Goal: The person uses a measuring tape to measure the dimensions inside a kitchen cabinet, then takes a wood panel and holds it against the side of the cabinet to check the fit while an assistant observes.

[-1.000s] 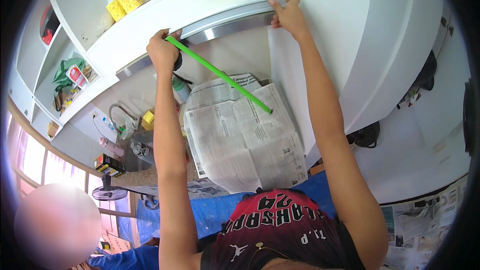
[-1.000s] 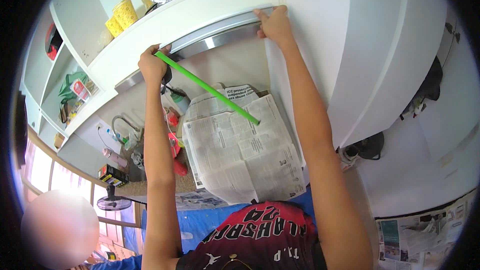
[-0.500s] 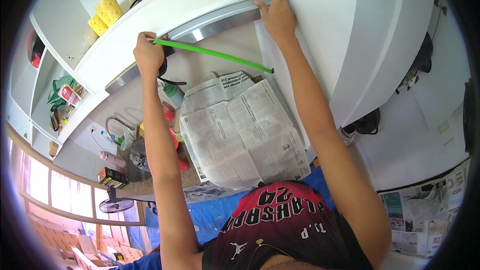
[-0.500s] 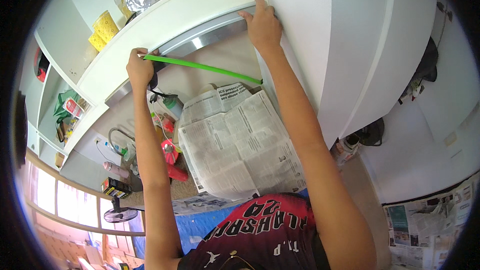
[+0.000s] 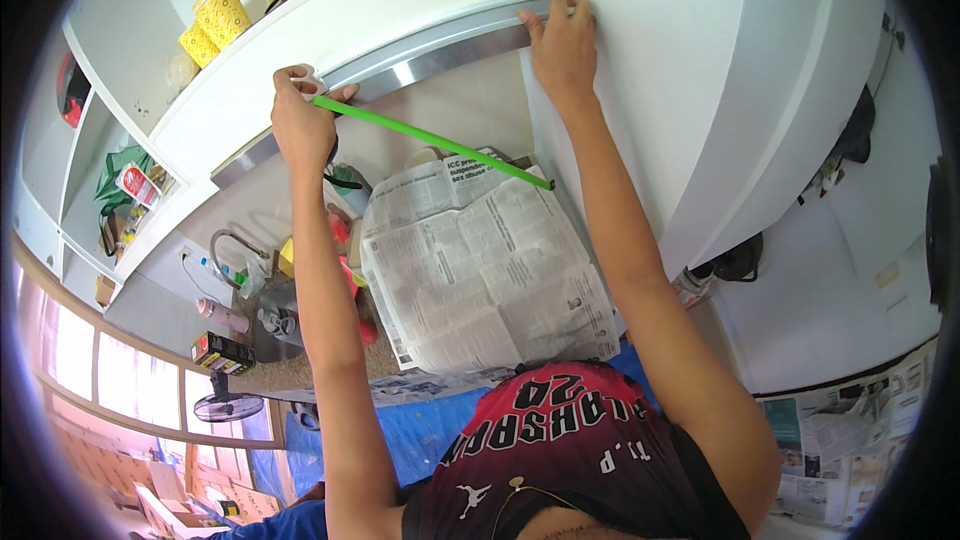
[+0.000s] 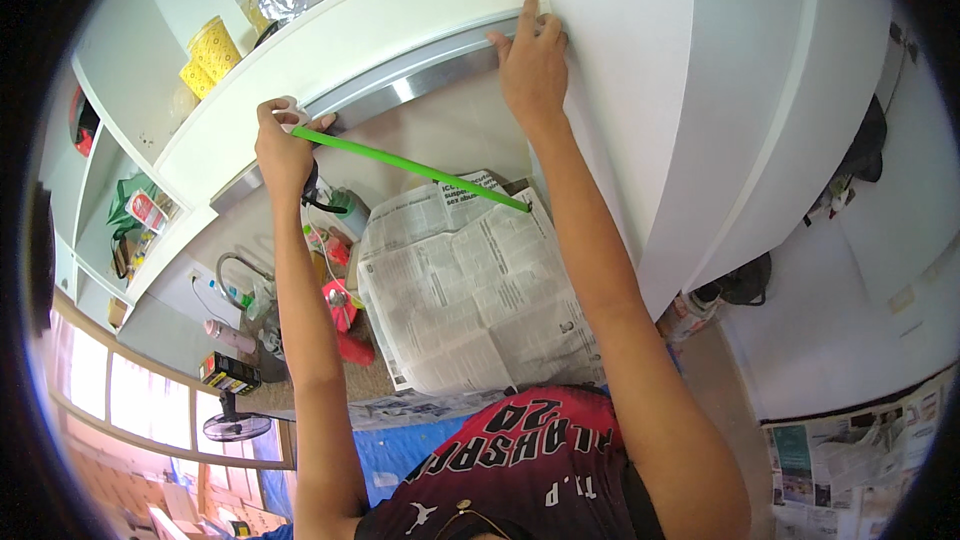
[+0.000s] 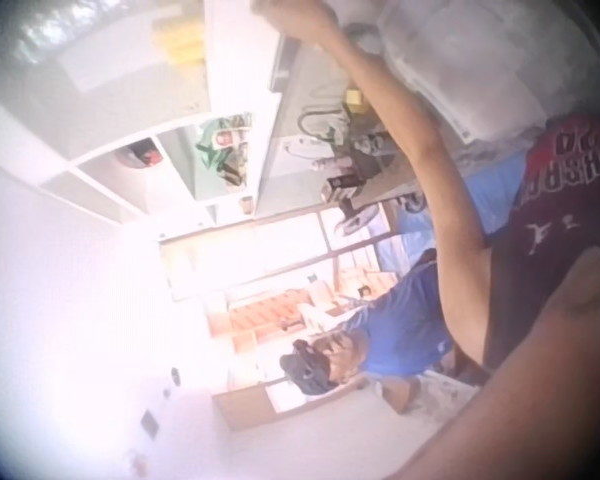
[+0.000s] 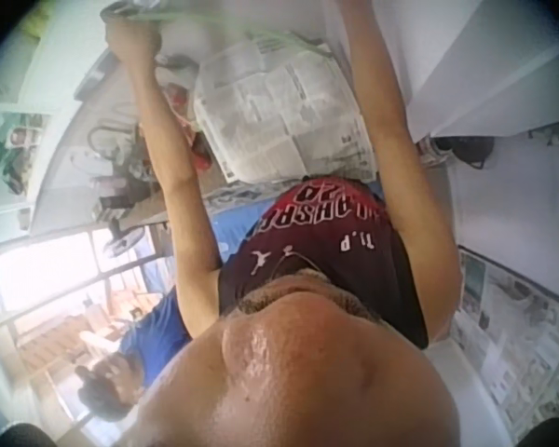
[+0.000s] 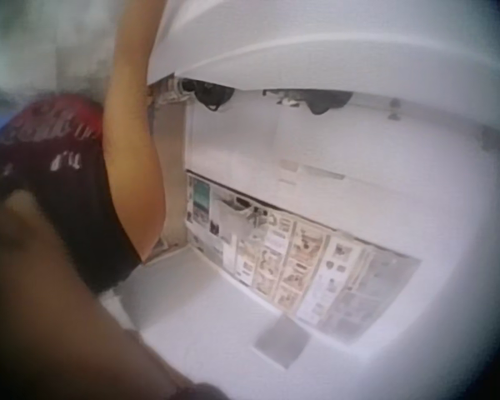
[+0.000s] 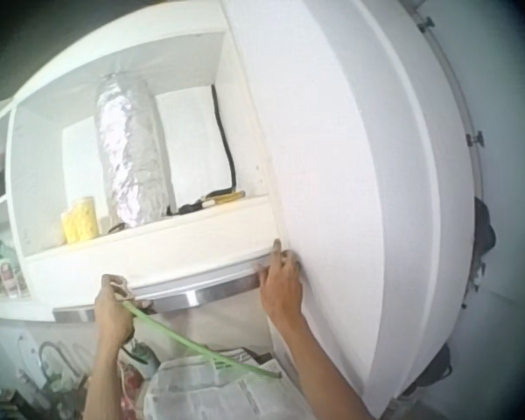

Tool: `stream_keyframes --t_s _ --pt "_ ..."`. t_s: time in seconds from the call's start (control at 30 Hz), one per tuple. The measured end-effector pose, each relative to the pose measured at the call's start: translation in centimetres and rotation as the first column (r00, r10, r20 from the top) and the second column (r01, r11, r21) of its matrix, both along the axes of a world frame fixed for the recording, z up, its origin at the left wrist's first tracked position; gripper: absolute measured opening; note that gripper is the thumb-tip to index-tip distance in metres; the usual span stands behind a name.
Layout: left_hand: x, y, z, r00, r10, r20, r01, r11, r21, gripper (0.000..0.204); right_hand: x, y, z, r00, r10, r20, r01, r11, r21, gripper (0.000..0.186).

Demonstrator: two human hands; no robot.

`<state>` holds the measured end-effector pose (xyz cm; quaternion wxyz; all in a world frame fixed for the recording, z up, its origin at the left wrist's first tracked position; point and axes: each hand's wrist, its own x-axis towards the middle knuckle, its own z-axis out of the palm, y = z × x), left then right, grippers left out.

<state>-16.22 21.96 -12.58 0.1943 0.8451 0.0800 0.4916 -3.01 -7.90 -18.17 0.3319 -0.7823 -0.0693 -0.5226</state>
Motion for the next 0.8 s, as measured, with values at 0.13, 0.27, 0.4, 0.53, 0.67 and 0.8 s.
stream_keyframes --t_s 0.13,0.27,0.4,0.53,0.67,0.8 --pt "-0.1 0.5 0.8 1.000 0.007 0.018 -0.007 0.999 0.031 0.070 -1.1 -0.6 -0.2 0.980 -0.043 0.195 0.034 0.998 0.054 0.064" --pt "-2.2 -0.9 5.6 0.991 -0.125 -0.053 0.126 0.992 0.028 0.069 -7.9 -1.9 -3.7 0.799 0.602 0.005 -0.595 0.787 0.163 0.055" --pt "-0.2 -3.3 12.0 0.988 -0.155 0.001 0.147 0.940 0.308 0.064 -17.0 0.8 -5.3 0.647 0.750 -0.134 -0.759 0.651 -0.023 0.061" --pt "2.5 -6.7 18.5 0.984 -0.170 -0.053 0.176 0.888 0.426 0.062 -17.0 3.0 -5.5 0.818 0.573 -0.045 -0.572 0.819 0.040 0.063" --pt "3.2 -7.8 23.0 0.991 -0.122 -0.056 0.133 0.839 0.527 0.053 -14.2 1.9 -5.3 0.837 0.545 -0.050 -0.531 0.831 0.164 0.042" --pt "-0.4 -13.4 25.3 0.991 -0.034 -0.126 0.092 0.867 0.490 0.038 -11.9 -2.0 -5.7 0.893 0.443 -0.080 -0.439 0.896 0.065 0.026"
